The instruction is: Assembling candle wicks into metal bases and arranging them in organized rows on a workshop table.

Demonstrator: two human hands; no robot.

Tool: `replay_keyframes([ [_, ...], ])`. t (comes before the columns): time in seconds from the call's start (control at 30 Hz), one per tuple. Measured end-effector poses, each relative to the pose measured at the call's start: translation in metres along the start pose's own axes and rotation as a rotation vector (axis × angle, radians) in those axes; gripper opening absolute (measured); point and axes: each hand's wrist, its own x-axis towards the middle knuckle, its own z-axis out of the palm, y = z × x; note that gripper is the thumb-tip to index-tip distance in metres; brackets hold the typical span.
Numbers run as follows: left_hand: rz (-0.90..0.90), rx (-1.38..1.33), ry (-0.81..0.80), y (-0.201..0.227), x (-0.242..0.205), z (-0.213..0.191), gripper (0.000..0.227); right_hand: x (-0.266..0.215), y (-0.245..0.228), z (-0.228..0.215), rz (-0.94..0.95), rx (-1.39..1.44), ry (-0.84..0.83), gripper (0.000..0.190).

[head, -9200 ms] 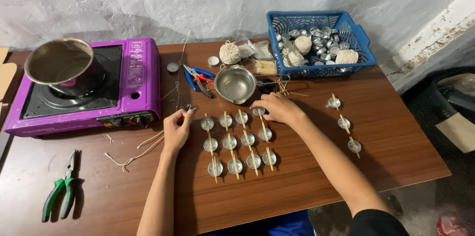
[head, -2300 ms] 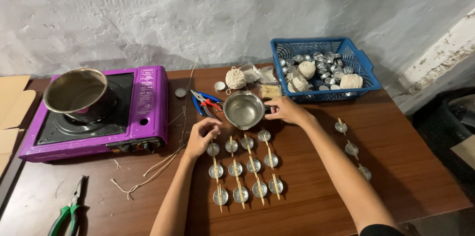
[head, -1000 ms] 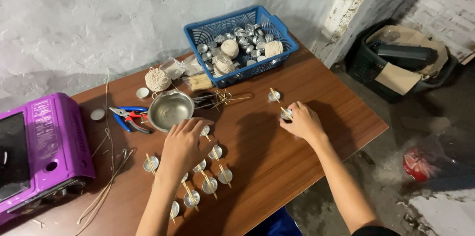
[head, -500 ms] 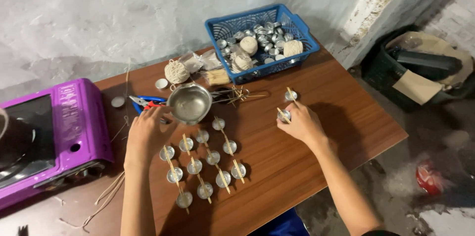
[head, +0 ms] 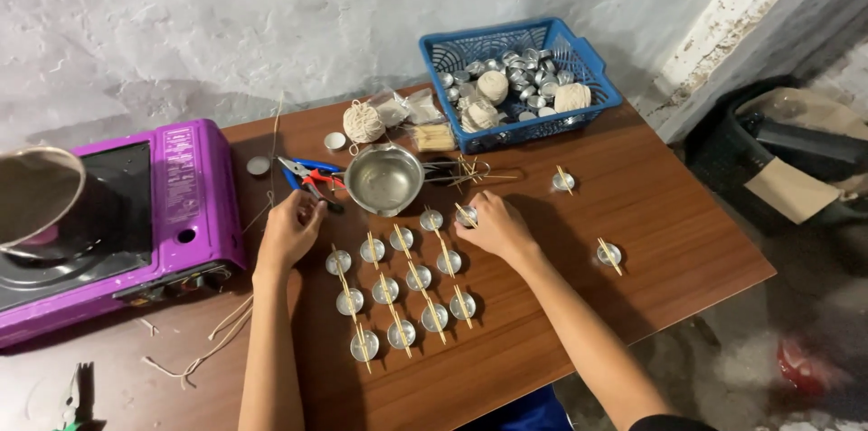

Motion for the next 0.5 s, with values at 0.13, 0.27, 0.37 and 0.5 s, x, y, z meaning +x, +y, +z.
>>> replay_keyframes([
  [0.13, -0.047, 0.034, -0.073, -0.01, 0.002, 0.004, 0.022, 0.006, 0.0, 0.007, -0.057, 0.064, 0.059, 0.048],
  [0.27, -0.055, 0.121, -0.116, -0.013, 0.004, 0.008, 0.024, 0.01, -0.001, 0.014, -0.058, 0.064, 0.113, 0.048],
  [0.37, -0.041, 0.163, -0.13, -0.016, 0.006, 0.01, 0.026, 0.006, -0.005, 0.012, -0.059, 0.091, 0.125, 0.05],
  [0.5, -0.04, 0.174, -0.129, -0.016, 0.005, 0.009, 0.027, -0.006, -0.008, 0.0, -0.077, 0.156, 0.15, 0.06],
])
